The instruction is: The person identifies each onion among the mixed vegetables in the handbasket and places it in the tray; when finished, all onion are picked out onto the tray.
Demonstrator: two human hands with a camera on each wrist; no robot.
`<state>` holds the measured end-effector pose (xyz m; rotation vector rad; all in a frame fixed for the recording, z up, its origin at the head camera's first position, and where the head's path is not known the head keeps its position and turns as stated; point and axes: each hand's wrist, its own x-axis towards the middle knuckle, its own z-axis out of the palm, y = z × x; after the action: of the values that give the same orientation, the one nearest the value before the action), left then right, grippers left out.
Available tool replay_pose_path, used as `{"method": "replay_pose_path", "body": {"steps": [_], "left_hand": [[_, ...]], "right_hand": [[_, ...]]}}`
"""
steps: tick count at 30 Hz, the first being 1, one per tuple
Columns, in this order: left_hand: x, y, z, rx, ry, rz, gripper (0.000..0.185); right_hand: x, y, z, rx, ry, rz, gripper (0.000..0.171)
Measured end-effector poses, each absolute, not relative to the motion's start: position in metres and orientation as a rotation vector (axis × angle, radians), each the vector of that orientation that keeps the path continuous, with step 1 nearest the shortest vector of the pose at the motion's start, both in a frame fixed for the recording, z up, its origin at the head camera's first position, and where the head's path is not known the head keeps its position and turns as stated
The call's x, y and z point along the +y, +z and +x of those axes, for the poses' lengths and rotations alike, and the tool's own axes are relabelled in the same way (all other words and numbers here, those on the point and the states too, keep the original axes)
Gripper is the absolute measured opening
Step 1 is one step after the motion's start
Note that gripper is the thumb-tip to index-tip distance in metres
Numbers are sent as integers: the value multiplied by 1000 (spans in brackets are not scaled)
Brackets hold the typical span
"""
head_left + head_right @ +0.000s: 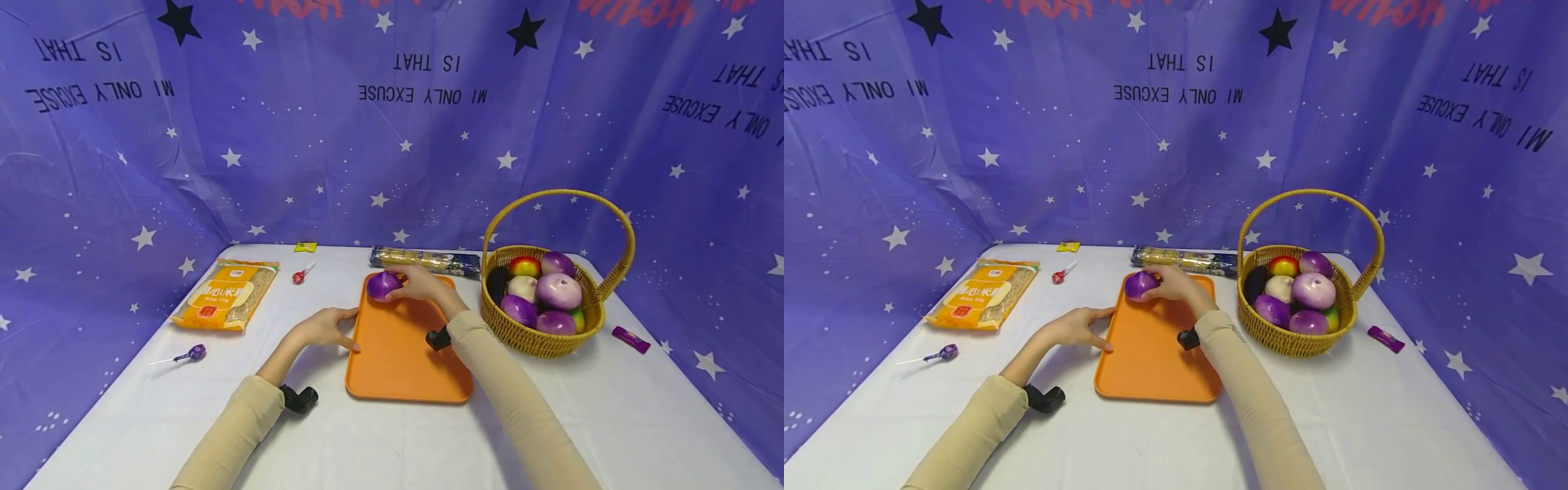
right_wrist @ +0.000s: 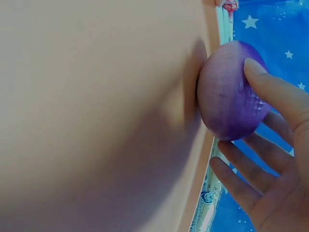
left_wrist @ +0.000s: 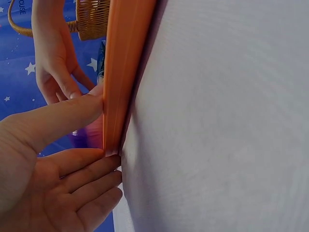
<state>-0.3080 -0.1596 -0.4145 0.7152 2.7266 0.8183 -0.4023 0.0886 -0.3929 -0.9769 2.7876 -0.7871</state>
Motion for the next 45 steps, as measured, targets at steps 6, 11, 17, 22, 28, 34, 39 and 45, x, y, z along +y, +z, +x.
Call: {"method": "replay_pose_path", "body": {"steps": [6,11,17,22,28,34,39,45], "left_hand": [[-160,-414,-308,2730,817,716,90],[-160,-415,-308,2734,815,726,89],[-160,-414,-306,2733,824,722,89],[-160,-414,-305,2729,835,716,89],[-159,-413,-305,2732,837,708,89],[-159,-415,-306,2725,847,713,89],[-160,-415,-306,2726,852,693,89],[-159,-415,-306,2735,838,697,89]], "right_hand": [[92,-393,-402,2756,-818,-996,72],[96,-394,-402,2726,-829,-990,73],[99,-393,-402,2703,-843,-1012,73],[102,-389,-398,2721,-831,-1024,71],[115,-382,-389,2813,-838,-1071,68],[135,-366,-376,2901,-781,-1093,69],[155,-349,-357,2948,-828,-1145,70],[185,-333,-324,3005,-815,-1204,71]]}}
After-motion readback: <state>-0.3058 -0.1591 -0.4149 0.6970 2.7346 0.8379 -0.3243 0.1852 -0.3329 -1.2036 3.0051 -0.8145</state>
